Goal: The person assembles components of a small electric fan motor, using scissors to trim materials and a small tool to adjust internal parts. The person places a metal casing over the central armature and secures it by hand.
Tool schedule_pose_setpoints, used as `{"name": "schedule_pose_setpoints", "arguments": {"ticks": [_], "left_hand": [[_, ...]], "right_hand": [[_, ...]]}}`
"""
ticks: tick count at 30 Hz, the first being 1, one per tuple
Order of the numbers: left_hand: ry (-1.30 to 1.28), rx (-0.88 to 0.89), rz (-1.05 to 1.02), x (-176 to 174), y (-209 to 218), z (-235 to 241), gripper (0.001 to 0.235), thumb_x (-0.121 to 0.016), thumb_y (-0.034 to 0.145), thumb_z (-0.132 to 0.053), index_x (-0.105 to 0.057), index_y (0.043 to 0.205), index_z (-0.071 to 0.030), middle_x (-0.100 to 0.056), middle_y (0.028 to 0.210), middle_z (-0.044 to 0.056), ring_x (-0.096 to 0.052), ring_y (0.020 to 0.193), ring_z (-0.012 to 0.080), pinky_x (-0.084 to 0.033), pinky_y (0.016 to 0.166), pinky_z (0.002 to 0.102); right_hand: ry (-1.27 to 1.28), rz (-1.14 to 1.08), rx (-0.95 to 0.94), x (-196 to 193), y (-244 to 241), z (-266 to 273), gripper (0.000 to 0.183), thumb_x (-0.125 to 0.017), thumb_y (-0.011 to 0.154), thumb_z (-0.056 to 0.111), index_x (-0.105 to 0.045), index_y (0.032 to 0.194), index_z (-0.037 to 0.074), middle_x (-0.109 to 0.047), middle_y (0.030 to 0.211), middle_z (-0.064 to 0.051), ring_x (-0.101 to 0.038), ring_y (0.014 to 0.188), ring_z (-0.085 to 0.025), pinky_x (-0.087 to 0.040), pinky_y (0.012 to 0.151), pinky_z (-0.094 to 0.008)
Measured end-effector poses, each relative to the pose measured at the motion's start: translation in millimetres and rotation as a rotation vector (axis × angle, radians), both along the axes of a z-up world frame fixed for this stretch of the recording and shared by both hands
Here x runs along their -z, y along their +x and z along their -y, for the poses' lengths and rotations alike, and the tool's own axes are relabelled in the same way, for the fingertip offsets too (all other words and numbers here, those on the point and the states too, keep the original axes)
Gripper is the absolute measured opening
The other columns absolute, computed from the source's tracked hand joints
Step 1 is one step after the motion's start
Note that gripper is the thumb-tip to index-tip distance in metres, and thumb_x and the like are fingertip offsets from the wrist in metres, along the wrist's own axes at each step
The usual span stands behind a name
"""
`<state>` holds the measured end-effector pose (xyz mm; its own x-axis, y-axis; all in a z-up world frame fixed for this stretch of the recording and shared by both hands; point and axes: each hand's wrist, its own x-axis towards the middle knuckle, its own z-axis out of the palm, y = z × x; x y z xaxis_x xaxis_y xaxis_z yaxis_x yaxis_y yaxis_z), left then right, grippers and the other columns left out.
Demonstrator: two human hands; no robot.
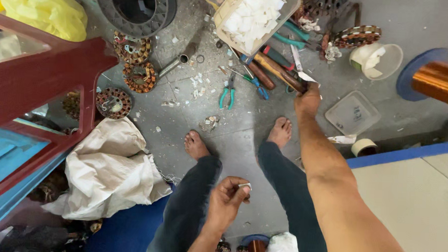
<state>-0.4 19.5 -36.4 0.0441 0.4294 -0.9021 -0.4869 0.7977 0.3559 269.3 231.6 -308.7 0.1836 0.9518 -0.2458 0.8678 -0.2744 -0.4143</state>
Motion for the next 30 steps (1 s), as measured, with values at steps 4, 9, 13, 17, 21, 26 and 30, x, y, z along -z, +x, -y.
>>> {"name": "schedule_pose_setpoints", "arguments": {"ticks": [4,9,13,17,21,26,30], "left_hand": [[0.044,-0.029,0.037,-9,-4,-20,0.020,-0.075,0.093,-0.003,-0.070,0.112,0.002,-0.071,0.085,0.004,-0.067,0.074,0.0107,-0.059,0.069,0.026],[-0.050,-0.035,-0.003,-9,-15,-36,0.022,-0.080,0.086,-0.002,-0.077,0.106,0.005,-0.076,0.084,0.008,-0.070,0.072,0.0120,-0.060,0.067,0.026],[-0.045,-0.039,-0.063,-19,-31,-53,0.022,-0.080,0.085,0.001,-0.077,0.106,0.006,-0.079,0.088,0.011,-0.072,0.074,0.0128,-0.059,0.070,0.024],[0.102,-0.125,-0.060,-63,-44,-93,0.023,-0.077,0.086,0.004,-0.075,0.108,0.007,-0.078,0.094,0.011,-0.073,0.079,0.0135,-0.061,0.075,0.025],[0.291,-0.120,-0.064,-147,-52,-132,0.020,-0.076,0.087,0.005,-0.074,0.108,0.007,-0.077,0.095,0.011,-0.074,0.082,0.0146,-0.064,0.076,0.028],[0.545,-0.109,0.010,-292,-60,-165,0.021,-0.077,0.090,0.008,-0.074,0.110,0.005,-0.075,0.097,0.009,-0.070,0.083,0.0116,-0.063,0.077,0.027],[0.739,0.028,0.032,-412,-71,-169,0.021,-0.077,0.090,0.007,-0.073,0.111,0.003,-0.075,0.095,0.008,-0.070,0.081,0.0111,-0.061,0.074,0.024]], "right_hand": [[0.081,0.064,0.011,20,-6,8,0.055,-0.081,0.077,0.007,-0.055,0.126,0.004,-0.065,0.119,-0.022,-0.065,0.107,-0.045,-0.053,0.091,-0.054],[-0.149,0.166,0.098,21,-10,0,0.066,-0.086,0.082,0.017,-0.049,0.136,0.011,-0.065,0.127,-0.019,-0.066,0.109,-0.045,-0.053,0.089,-0.055],[-0.117,0.146,0.005,-7,-7,15,0.091,-0.083,0.080,0.010,-0.034,0.157,0.008,-0.062,0.138,-0.024,-0.064,0.110,-0.048,-0.054,0.089,-0.055],[-0.680,0.021,0.206,-74,-4,38,0.108,-0.087,0.072,0.012,-0.023,0.159,0.007,-0.070,0.110,-0.029,-0.069,0.102,-0.041,-0.057,0.086,-0.047],[-0.927,-0.515,0.401,-192,-9,72,0.087,-0.075,0.073,-0.003,-0.054,0.157,0.001,-0.071,0.102,-0.028,-0.068,0.074,-0.033,-0.051,0.063,-0.045],[-0.726,-1.096,0.488,-415,-46,113,0.080,-0.079,0.074,-0.003,-0.053,0.148,0.005,-0.069,0.100,-0.014,-0.072,0.083,-0.022,-0.061,0.073,-0.033],[-0.448,-1.368,0.232,-621,-95,132,0.085,-0.089,0.070,0.000,-0.055,0.149,0.004,-0.068,0.107,-0.014,-0.069,0.092,-0.022,-0.060,0.079,-0.033]]}}
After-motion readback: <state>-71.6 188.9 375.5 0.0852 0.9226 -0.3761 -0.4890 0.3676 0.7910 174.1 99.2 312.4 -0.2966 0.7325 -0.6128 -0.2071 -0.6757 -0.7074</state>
